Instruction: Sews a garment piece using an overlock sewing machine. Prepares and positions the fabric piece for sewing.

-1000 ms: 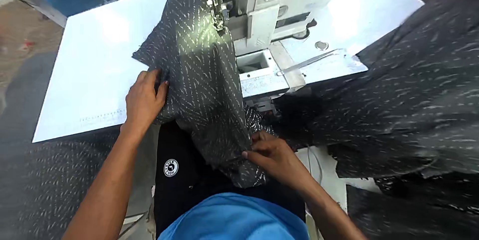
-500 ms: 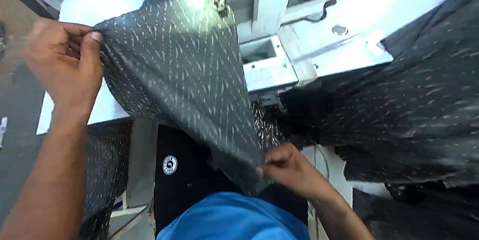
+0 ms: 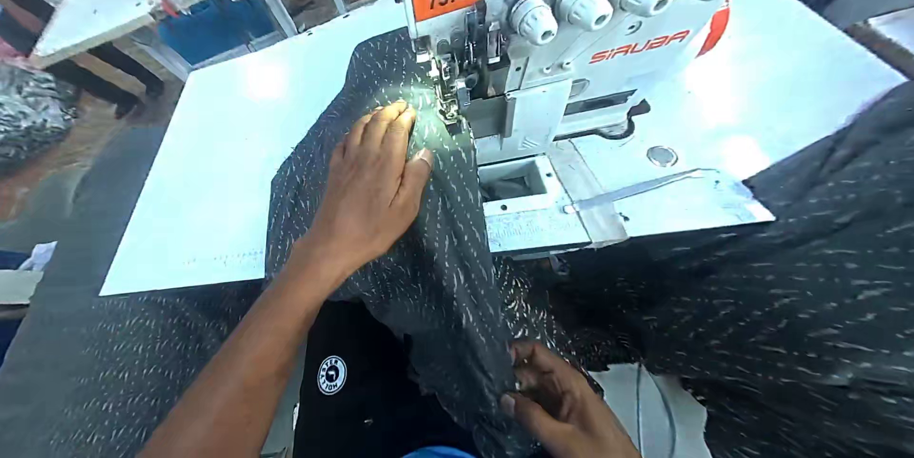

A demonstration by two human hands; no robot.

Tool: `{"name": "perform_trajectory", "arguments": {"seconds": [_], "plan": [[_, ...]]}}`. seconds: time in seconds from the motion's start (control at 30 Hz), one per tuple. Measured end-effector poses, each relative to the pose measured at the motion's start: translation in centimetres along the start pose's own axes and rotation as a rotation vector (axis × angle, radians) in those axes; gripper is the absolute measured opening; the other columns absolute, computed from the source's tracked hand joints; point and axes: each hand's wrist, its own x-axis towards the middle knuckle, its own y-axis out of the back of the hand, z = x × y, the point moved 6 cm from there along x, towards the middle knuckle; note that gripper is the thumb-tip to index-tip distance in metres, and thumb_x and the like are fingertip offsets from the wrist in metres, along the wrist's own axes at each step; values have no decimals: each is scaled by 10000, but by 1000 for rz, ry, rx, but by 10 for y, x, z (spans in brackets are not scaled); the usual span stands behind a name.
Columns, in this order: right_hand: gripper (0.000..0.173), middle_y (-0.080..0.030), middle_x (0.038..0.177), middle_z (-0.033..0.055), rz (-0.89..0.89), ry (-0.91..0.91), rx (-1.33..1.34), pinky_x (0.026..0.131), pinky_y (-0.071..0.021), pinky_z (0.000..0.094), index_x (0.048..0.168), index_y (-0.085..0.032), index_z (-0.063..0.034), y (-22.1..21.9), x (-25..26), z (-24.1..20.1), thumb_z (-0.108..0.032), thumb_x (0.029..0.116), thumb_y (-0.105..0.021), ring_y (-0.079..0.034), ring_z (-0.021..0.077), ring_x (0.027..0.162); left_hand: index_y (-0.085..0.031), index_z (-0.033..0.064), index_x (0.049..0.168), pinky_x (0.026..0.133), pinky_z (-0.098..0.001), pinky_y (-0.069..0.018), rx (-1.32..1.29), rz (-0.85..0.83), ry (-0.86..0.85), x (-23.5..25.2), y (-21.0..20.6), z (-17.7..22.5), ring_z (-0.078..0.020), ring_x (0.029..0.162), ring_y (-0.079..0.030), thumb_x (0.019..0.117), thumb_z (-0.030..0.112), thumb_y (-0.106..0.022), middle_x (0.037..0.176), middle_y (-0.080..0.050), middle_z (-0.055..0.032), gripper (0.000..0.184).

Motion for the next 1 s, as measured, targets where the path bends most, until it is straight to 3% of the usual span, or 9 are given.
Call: {"name": "perform_trajectory", "arguments": {"seconds": [0.17,0.37,0.5,0.63,0.73,0.83,0.9,1.0], "plan": [[397,-711,875,-68,-6,14,38,663,-569,271,1253,-554,-107,-2,-1,-6,5,889,-669,-668,51,746,-388,96,1581,1212,-573,-263,45,-16,21,2,-3,1,-272,1543,-270,1084,454,-270,1660,-330,-71,624],[530,-710,891,-81,24,96,104,648,-570,247,1357,-482,-134,-2,21,-42,33,882,-648,-667,42,737,-331,99,1613,1219,-652,-187,60,-42,88,43,-11,-23,-289,1577,-188,1062,513,-236,1689,-271,-93,695],[589,-712,898,-28,68,184,80,631,-590,266,1428,-459,-129,0,46,-62,-38,887,-674,-680,86,723,-310,94,1616,1206,-667,-188,101,-52,140,77,-11,-42,-302,1581,-167,1051,525,-226,1697,-243,-109,715],[602,-713,870,34,130,244,77,637,-601,262,1465,-466,-197,1,71,-75,-147,907,-690,-693,118,706,-295,84,1615,1176,-683,-239,114,-58,191,111,-11,-64,-324,1571,-191,1039,531,-200,1700,-217,-130,735],[638,-716,799,65,174,228,54,579,-590,273,1484,-475,-253,1,92,-88,-141,891,-682,-683,147,630,-233,65,1632,1174,-665,-268,109,-131,298,129,-5,-69,-351,1555,-231,1066,505,-206,1696,-217,-151,717],[689,-698,797,73,185,247,52,544,-576,277,1509,-446,-259,-1,111,-107,-87,878,-663,-660,154,604,-479,27,1440,993,-697,-430,149,-123,372,146,1,-75,-441,1319,-533,1095,484,-212,1412,-545,-247,632],[724,-683,788,73,206,290,54,511,-568,279,1532,-411,-235,-1,123,-121,-49,873,-645,-644,153,582,-584,-20,1285,937,-705,-455,195,-98,416,154,8,-78,-470,1232,-594,1095,459,-244,1280,-623,-283,617],[738,-694,794,63,254,336,23,518,-572,275,1553,-369,-189,-1,142,-138,-15,881,-620,-653,144,592,-639,-73,1131,908,-706,-467,286,25,385,167,21,-79,-494,1182,-620,1074,401,-336,1205,-651,-315,566]]}}
